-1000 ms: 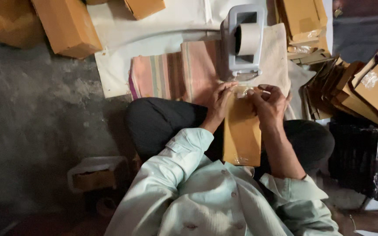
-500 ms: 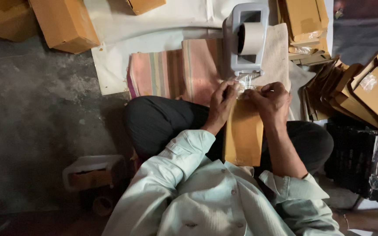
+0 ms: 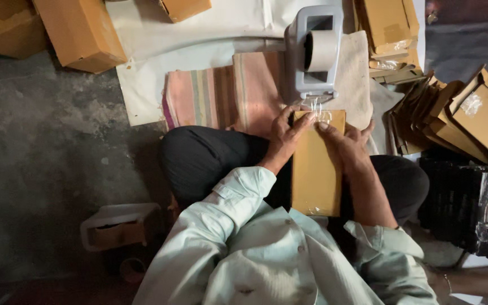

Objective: The person sits on the floor and repeatedly seals small cardboard boxes using a tape dispenser. They pick up each box, apply clear packing tape across the seam, and set the sealed box aside. The process is repeated for multiple boxes in a continuous sequence.

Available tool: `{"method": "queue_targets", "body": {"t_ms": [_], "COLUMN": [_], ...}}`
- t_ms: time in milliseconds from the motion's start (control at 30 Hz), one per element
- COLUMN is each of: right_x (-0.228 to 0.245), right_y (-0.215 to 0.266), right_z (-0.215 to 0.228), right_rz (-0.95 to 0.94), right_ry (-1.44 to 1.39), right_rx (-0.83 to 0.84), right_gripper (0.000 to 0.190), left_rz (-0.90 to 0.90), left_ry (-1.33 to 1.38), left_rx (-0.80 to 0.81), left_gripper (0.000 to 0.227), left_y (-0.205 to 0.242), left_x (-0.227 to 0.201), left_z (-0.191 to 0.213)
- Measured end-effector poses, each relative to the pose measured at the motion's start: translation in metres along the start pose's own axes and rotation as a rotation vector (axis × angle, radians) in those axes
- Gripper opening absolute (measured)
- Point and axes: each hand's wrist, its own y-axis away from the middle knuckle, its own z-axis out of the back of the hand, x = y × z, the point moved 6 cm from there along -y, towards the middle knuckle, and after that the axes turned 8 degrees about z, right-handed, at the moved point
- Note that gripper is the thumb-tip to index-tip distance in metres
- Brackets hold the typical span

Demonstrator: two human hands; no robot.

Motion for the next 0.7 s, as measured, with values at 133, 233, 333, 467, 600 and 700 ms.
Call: {"method": "queue_targets", "body": {"t_ms": [133,233,333,467,600,700], "right_x": [-0.006,-0.01,-0.012,-0.012,-0.013,-0.012], "right_y": [-0.004,-0.006,-0.006,-0.004,0.003,0.011], "right_z": [-0.003,0.0,0.002,0.001,0.008,0.006], "right_rz": [0.149,0.108,0.054,0.046,-0.015,-0.065], "right_ry": [0.217,0.16,0.093,-0.032,-0.171,-0.411], "right_rx": [0.031,0.046,0.045,0.051,0.038,0.022], "right_gripper": [0.054,0.053,0.052,0.055,0.055,0.053], "left_rz": [0.146,0.134,0.45,0.497,0.436,0.486], "left_ry": [-0.042,0.086,0.161,0.194,0.089,0.122], "left_rx": [0.065,0.208,0.285,0.299,0.289,0.263], "left_gripper": [0.031,0.049,0.071,0.077,0.08,0.077], "left_y": [-0.011,-0.031,-0.035,-0.034,-0.038,-0.037], "left_x": [0.023,0.018,0.023,0.004,-0.006,0.0], "left_z": [0.006,0.0,-0.005,-0.007,-0.008,-0.004]}}
